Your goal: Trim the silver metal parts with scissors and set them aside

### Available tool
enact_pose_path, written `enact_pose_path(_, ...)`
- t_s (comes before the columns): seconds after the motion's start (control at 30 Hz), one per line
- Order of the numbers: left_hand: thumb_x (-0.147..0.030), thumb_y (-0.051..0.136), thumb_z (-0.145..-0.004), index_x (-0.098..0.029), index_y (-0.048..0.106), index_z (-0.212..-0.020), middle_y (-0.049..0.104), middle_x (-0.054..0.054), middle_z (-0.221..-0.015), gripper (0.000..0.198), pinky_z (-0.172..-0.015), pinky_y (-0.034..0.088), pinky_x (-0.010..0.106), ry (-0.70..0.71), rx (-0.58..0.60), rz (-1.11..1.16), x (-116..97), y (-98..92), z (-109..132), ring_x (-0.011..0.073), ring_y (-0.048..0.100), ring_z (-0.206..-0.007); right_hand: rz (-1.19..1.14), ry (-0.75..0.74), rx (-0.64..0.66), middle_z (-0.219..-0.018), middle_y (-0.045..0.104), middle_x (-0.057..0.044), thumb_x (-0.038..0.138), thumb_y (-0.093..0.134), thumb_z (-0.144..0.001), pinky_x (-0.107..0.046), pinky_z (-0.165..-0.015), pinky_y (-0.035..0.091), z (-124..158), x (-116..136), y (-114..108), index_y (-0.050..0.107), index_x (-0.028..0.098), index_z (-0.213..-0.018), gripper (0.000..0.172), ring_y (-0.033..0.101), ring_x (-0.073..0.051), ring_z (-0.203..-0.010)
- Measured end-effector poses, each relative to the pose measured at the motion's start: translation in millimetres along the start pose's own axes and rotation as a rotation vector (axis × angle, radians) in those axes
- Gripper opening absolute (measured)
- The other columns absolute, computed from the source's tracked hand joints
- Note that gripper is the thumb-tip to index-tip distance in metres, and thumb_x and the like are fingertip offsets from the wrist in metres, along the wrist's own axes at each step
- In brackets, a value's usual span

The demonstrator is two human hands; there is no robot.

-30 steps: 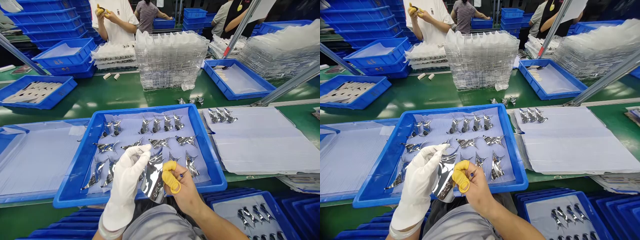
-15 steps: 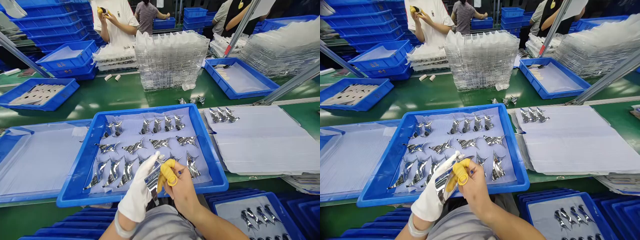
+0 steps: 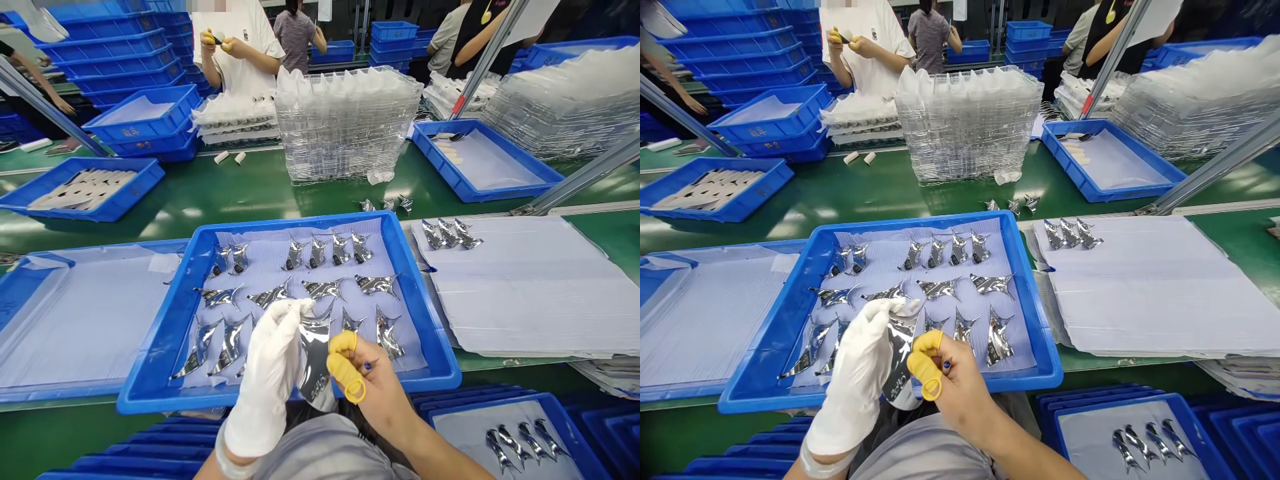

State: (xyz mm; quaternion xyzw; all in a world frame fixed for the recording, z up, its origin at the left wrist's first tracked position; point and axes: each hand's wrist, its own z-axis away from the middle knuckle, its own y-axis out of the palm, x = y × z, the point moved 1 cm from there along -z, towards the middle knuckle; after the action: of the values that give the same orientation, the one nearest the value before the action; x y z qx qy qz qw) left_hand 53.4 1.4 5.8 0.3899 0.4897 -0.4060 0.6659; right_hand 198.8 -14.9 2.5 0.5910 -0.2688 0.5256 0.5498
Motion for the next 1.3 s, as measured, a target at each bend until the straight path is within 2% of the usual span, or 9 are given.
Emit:
enact_pose_path(0.1,-0.048,0.081,-0.081,-0.023,0.077,-0.091,0.081,0.004,-0.094,0.026,-0.074,0.06,0.031,0.031,0.016,0.055,-2,-4.3,1,0.0215,0.074,-0.085,0.136,-0.07,0.03,-0.06,0.036,0.006,0.038,0.066,-0.095,-0.025,-0.049,0.026,4,1,-4,0.053,0.022,-0.071,0.031,0.028,-0.011,-0.054)
enact_pose_path(0.23,-0.036,0.079,-0.087,-0.029,0.079,-0.093,0.08,-0.001,-0.094,0.01,-0.09,0.056,0.032,0.317,0.016,-0.011,-5,-15.1,8,0.0191,0.072,-0.093,0.261,-0.163,0.023,-0.062,0.033,0.005,0.033,0.058,-0.097,-0.027,-0.052,0.026,4,-1,-7,0.053,0.023,-0.071,0.028,0.027,-0.013,-0.057)
enact_pose_path(0.37,-0.028,0.071,-0.093,-0.034,0.079,-0.099,0.078,-0.002,-0.093,0.011,-0.098,0.052,0.036,0.517,0.152,-0.128,-9,-20.6,8,0.0179,0.07,-0.091,0.306,-0.197,-0.005,-0.064,0.038,0.004,0.037,0.056,-0.1,-0.029,-0.056,0.027,0,-6,-10,0.054,0.022,-0.072,0.031,0.03,-0.014,-0.059)
enact_pose_path(0.57,-0.03,0.063,-0.097,-0.033,0.08,-0.104,0.079,0.002,-0.087,0.018,-0.108,0.047,0.048,0.706,0.443,-0.386,-21,-23.8,-12,0.0215,0.07,-0.083,0.15,0.002,0.016,-0.057,0.041,0.006,0.057,0.059,-0.097,-0.027,-0.051,0.027,-7,-19,-15,0.063,0.02,-0.081,0.04,0.031,-0.011,-0.052)
enact_pose_path(0.67,-0.034,0.06,-0.097,-0.03,0.081,-0.094,0.08,0.003,-0.085,0.021,-0.111,0.044,0.048,0.714,0.436,-0.623,-35,-25.9,-40,0.0219,0.071,-0.079,0.176,0.074,-0.047,-0.054,0.044,0.007,0.062,0.061,-0.092,-0.025,-0.049,0.027,-13,-26,-20,0.067,0.018,-0.092,0.045,0.033,-0.011,-0.05)
enact_pose_path(0.8,-0.041,0.066,-0.093,-0.027,0.077,-0.08,0.075,0.007,-0.083,0.022,-0.097,0.049,0.043,0.616,0.194,-1.025,-57,-36.9,-112,0.0248,0.07,-0.086,0.138,0.093,-0.129,-0.05,0.044,0.008,0.067,0.061,-0.089,-0.023,-0.045,0.025,-21,-32,-28,0.067,0.015,-0.099,0.054,0.03,-0.01,-0.046)
enact_pose_path(1.0,-0.037,0.069,-0.095,-0.015,0.071,-0.098,0.072,0.007,-0.109,0.022,-0.103,0.049,0.051,0.522,0.142,-1.426,-50,-45.8,-214,0.0253,0.066,-0.111,0.014,0.135,-0.228,-0.04,0.039,0.012,0.068,0.064,-0.087,-0.02,-0.04,0.02,-28,-41,-32,0.063,0.017,-0.089,0.051,0.021,-0.007,-0.04)
enact_pose_path(1.13,-0.038,0.067,-0.097,-0.016,0.067,-0.119,0.068,0.01,-0.125,0.032,-0.099,0.054,0.05,0.485,0.174,-1.619,-26,-44.7,-240,0.0258,0.066,-0.113,-0.03,0.128,-0.278,-0.037,0.035,0.012,0.071,0.066,-0.084,-0.02,-0.038,0.02,-28,-43,-32,0.061,0.018,-0.08,0.054,0.019,-0.006,-0.037)
enact_pose_path(1.3,-0.037,0.067,-0.097,-0.015,0.064,-0.126,0.066,0.012,-0.129,0.037,-0.098,0.056,0.05,0.503,0.171,-1.741,-14,-35.0,-245,0.0267,0.066,-0.114,-0.064,0.094,-0.281,-0.042,0.035,0.013,0.069,0.069,-0.083,-0.02,-0.04,0.015,-29,-49,-37,0.063,0.017,-0.087,0.052,0.015,-0.006,-0.041)
